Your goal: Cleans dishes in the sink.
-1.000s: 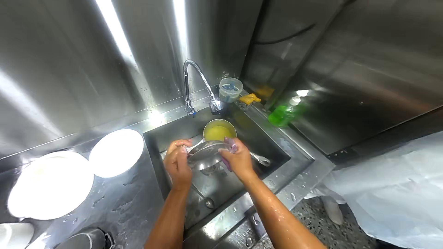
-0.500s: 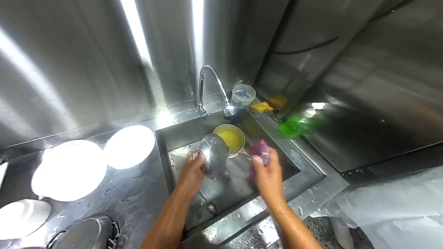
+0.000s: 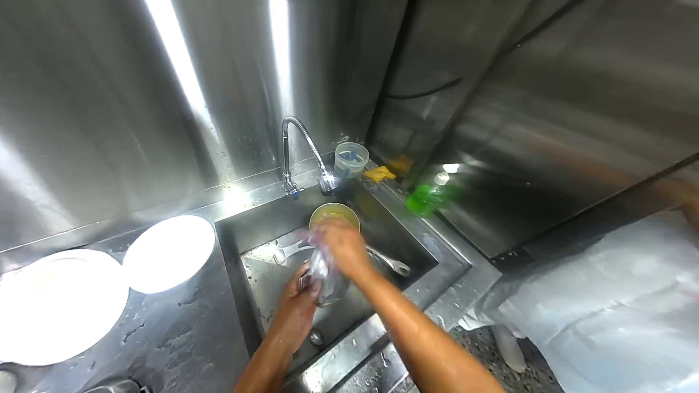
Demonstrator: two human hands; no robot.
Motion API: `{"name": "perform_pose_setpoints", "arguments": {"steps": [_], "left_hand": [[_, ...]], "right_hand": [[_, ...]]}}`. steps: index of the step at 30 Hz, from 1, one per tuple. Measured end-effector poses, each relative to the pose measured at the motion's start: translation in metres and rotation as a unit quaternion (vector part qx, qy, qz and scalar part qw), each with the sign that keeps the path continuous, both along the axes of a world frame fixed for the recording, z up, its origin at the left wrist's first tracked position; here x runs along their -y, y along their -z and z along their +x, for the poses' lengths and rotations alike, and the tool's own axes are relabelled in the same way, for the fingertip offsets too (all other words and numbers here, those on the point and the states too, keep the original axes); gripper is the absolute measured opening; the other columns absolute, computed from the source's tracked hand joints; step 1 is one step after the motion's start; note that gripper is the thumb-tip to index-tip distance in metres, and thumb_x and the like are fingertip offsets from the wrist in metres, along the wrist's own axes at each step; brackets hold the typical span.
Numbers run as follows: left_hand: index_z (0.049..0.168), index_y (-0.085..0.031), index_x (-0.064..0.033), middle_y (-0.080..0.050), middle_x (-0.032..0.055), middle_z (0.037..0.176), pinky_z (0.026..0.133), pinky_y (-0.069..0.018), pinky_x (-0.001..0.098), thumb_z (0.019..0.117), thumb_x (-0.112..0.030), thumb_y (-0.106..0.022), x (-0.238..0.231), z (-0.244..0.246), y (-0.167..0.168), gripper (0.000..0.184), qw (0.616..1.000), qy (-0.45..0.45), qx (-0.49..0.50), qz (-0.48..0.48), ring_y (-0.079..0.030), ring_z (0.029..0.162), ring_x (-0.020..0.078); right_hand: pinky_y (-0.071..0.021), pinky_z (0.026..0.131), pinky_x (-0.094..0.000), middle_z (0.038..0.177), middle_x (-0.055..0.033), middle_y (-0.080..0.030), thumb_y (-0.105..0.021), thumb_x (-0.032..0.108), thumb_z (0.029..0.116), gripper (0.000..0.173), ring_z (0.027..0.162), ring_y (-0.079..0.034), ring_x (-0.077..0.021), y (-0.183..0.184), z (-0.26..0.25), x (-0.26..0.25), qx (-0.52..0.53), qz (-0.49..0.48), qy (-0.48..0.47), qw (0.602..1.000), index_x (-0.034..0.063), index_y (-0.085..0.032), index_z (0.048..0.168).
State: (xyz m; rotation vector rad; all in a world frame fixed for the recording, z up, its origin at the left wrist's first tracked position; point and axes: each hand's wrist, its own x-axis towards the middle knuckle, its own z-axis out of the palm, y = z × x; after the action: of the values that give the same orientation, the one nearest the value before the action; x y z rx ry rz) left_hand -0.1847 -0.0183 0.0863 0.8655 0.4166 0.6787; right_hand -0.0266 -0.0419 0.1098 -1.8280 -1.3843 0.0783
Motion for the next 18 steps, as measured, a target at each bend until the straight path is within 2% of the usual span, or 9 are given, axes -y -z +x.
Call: {"name": "perform_pose_setpoints", "arguments": {"steps": [3,4,5,7,8,9,11,15,18], "left_hand": [[0.126,-0.054,-0.0036,-0.073,-0.0008,0.098,0.084,-0.0606,0.0326,0.0871,-0.001,-0.057,0.001,0.002,-0.007,0.039,0.996,-0.051,0.048,-0.058,-0.072,0.090,0.0104],[0.125,-0.053,-0.0038,-0.072,0.0004,0.098,0.083,-0.0611,0.0330,0.0893,0.000,-0.052,0.002,0.007,-0.008,0.036,0.992,-0.074,0.064,-0.083,-0.072,0.089,0.0112],[0.125,-0.051,-0.0037,-0.071,0.0018,0.098,0.081,-0.0611,0.0335,0.0923,0.000,-0.047,0.004,0.011,-0.007,0.034,0.987,-0.095,0.073,-0.109,-0.072,0.089,0.0123],[0.123,-0.049,-0.0049,-0.070,0.0027,0.096,0.079,-0.0606,0.0331,0.1004,-0.003,-0.034,0.005,0.018,-0.005,0.027,0.980,-0.120,0.068,-0.143,-0.071,0.086,0.0130],[0.118,-0.051,-0.0062,-0.070,0.0023,0.091,0.076,-0.0605,0.0311,0.1050,-0.009,-0.029,0.004,0.020,-0.004,0.025,0.979,-0.124,0.058,-0.152,-0.071,0.082,0.0120],[0.111,-0.054,-0.0068,-0.071,0.0023,0.084,0.071,-0.0608,0.0288,0.1088,-0.014,-0.025,0.002,0.021,-0.003,0.030,0.978,-0.124,0.049,-0.158,-0.071,0.077,0.0111],[0.110,-0.055,-0.0078,-0.070,0.0018,0.083,0.070,-0.0607,0.0279,0.1094,-0.018,-0.020,0.000,0.020,0.000,0.037,0.980,-0.106,0.048,-0.163,-0.071,0.076,0.0104],[0.122,-0.048,-0.0072,-0.068,0.0032,0.096,0.080,-0.0599,0.0345,0.1082,-0.018,-0.027,0.009,0.023,-0.009,0.027,0.981,-0.104,0.040,-0.159,-0.070,0.087,0.0140],[0.119,-0.052,-0.0080,-0.070,0.0045,0.095,0.079,-0.0602,0.0315,0.1108,-0.026,-0.024,0.007,0.029,-0.016,0.034,0.976,-0.079,0.078,-0.186,-0.071,0.086,0.0133]], "right_hand": [[-0.0463,0.096,-0.0595,0.109,-0.0279,-0.069,-0.037,0.022,0.1117,0.045,0.107,-0.064,-0.0413,-0.003,0.016,0.004,-0.189,-0.047,0.150,0.969,-0.0087,-0.070,0.110],[-0.0456,0.098,-0.0598,0.118,-0.0272,-0.067,-0.034,0.026,0.1127,0.048,0.112,-0.063,-0.0410,0.001,0.008,0.006,-0.208,-0.042,0.188,0.959,-0.0067,-0.068,0.117],[-0.0424,0.107,-0.0584,0.134,-0.0250,-0.062,-0.033,0.029,0.1126,0.048,0.126,-0.058,-0.0394,0.008,-0.003,0.010,-0.213,-0.021,0.208,0.955,-0.0038,-0.066,0.128],[-0.0339,0.119,-0.0564,0.153,-0.0251,-0.048,-0.034,0.029,0.1098,0.051,0.145,-0.043,-0.0405,0.034,-0.034,0.018,-0.156,0.043,0.186,0.969,-0.0042,-0.057,0.141],[-0.0320,0.120,-0.0584,0.154,-0.0278,-0.046,-0.037,0.029,0.1079,0.051,0.146,-0.040,-0.0449,0.046,-0.050,0.023,-0.099,0.073,0.152,0.981,-0.0066,-0.058,0.139],[-0.0338,0.118,-0.0615,0.149,-0.0284,-0.051,-0.044,0.028,0.1054,0.047,0.142,-0.044,-0.0482,0.054,-0.062,0.026,-0.028,0.101,0.118,0.988,-0.0061,-0.064,0.132],[-0.0423,0.112,-0.0624,0.140,-0.0204,-0.063,-0.056,0.028,0.0997,0.038,0.133,-0.056,-0.0454,0.056,-0.061,0.028,0.078,0.123,0.072,0.987,0.0026,-0.074,0.121],[-0.0430,0.112,-0.0570,0.140,-0.0232,-0.061,-0.058,0.017,0.1022,0.034,0.133,-0.056,-0.0404,0.020,-0.014,0.022,-0.071,0.077,0.125,0.987,-0.0036,-0.068,0.127],[-0.0446,0.109,-0.0593,0.138,-0.0203,-0.063,-0.058,0.028,0.1004,0.041,0.133,-0.056,-0.0415,0.016,-0.019,0.021,0.016,0.090,0.121,0.988,-0.0007,-0.069,0.128]]}}
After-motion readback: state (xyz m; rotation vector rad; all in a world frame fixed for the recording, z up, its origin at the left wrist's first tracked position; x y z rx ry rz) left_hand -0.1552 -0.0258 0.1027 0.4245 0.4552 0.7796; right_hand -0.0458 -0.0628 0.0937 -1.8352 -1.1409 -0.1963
